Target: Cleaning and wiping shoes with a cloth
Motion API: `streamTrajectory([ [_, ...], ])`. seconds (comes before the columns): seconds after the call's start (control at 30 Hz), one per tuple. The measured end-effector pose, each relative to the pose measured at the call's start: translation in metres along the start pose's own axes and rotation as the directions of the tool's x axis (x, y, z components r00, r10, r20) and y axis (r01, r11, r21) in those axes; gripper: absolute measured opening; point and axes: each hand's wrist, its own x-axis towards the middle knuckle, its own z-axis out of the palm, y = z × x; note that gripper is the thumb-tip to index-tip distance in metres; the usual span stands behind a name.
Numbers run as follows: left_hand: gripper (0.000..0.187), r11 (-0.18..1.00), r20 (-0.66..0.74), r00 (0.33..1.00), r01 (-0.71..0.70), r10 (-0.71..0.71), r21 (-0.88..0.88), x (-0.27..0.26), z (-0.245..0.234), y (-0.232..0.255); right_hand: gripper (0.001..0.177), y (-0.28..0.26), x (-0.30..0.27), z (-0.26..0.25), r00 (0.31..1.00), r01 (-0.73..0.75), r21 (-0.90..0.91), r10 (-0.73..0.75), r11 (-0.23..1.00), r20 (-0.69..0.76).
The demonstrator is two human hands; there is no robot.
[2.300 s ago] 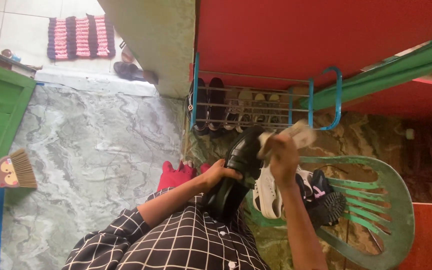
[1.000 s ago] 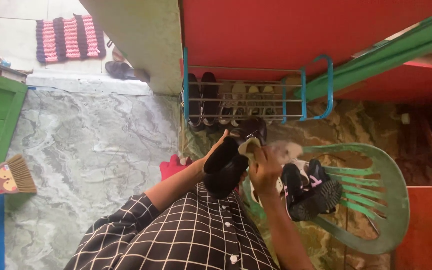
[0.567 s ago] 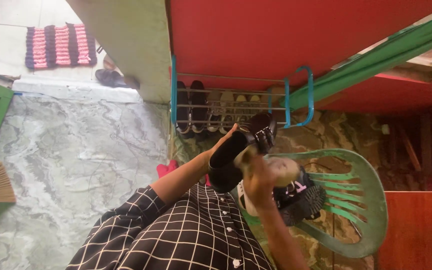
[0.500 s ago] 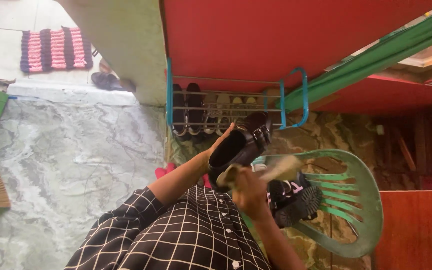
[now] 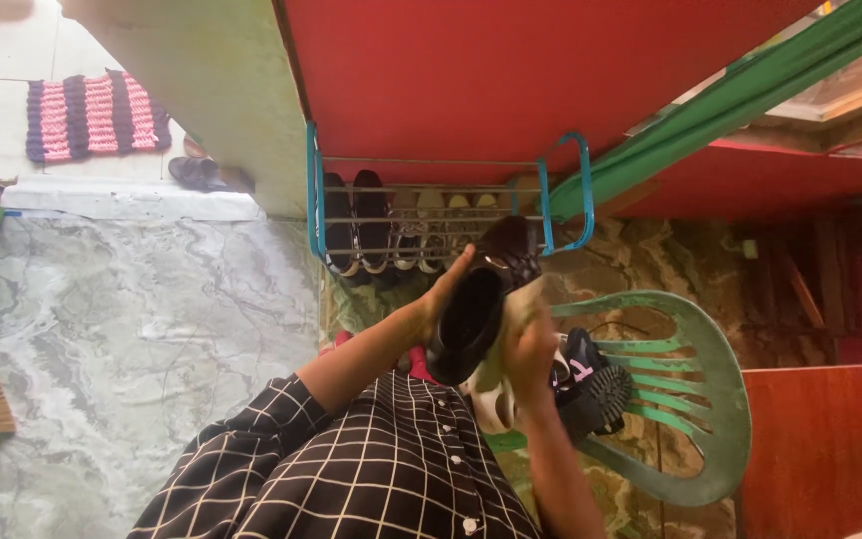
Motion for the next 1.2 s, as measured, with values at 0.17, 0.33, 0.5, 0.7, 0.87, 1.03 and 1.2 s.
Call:
streamTrajectory([
  [0.17, 0.092, 0.996, 0.023, 0.996, -0.088, 0.087, 0.009, -0.006, 0.017, 0.008, 0.034, -0.016, 0.0, -0.009, 0.991, -0.12, 0.168, 0.127, 0.979, -0.029],
  [0.33, 0.087, 0.999, -0.059, 0.998, 0.04, -0.039, 0.017, -0.009, 0.026, 0.008, 0.048, 0.009, -0.005, -0.009, 0.984, 0.177, -0.008, -0.177, 0.984, -0.001],
  [0.5, 0.08, 0.996, 0.065, 0.995, -0.078, 0.08, -0.032, 0.01, 0.018, -0.002, 0.056, -0.027, 0.026, -0.031, 0.965, -0.259, 0.071, 0.256, 0.963, 0.046],
  [0.7, 0.076, 0.99, 0.073, 0.989, -0.135, 0.132, 0.037, 0.019, 0.014, -0.015, 0.041, 0.021, 0.009, -0.015, 0.998, -0.056, 0.029, 0.056, 0.998, 0.011],
  [0.87, 0.081, 0.992, 0.022, 0.992, -0.125, 0.126, -0.025, 0.016, 0.024, -0.005, 0.022, -0.004, 0.008, -0.015, 0.979, -0.179, 0.138, 0.191, 0.974, -0.076],
  [1.03, 0.083, 0.993, -0.023, 0.993, -0.12, 0.12, -0.006, -0.002, 0.037, -0.005, 0.033, -0.01, 0.008, -0.023, 0.996, 0.007, 0.227, 0.014, 0.974, -0.092],
  [1.2, 0.081, 0.983, 0.038, 0.982, -0.185, 0.186, -0.008, 0.024, 0.028, -0.018, 0.02, 0.018, 0.007, -0.012, 0.914, -0.401, -0.006, 0.399, 0.916, -0.075],
])
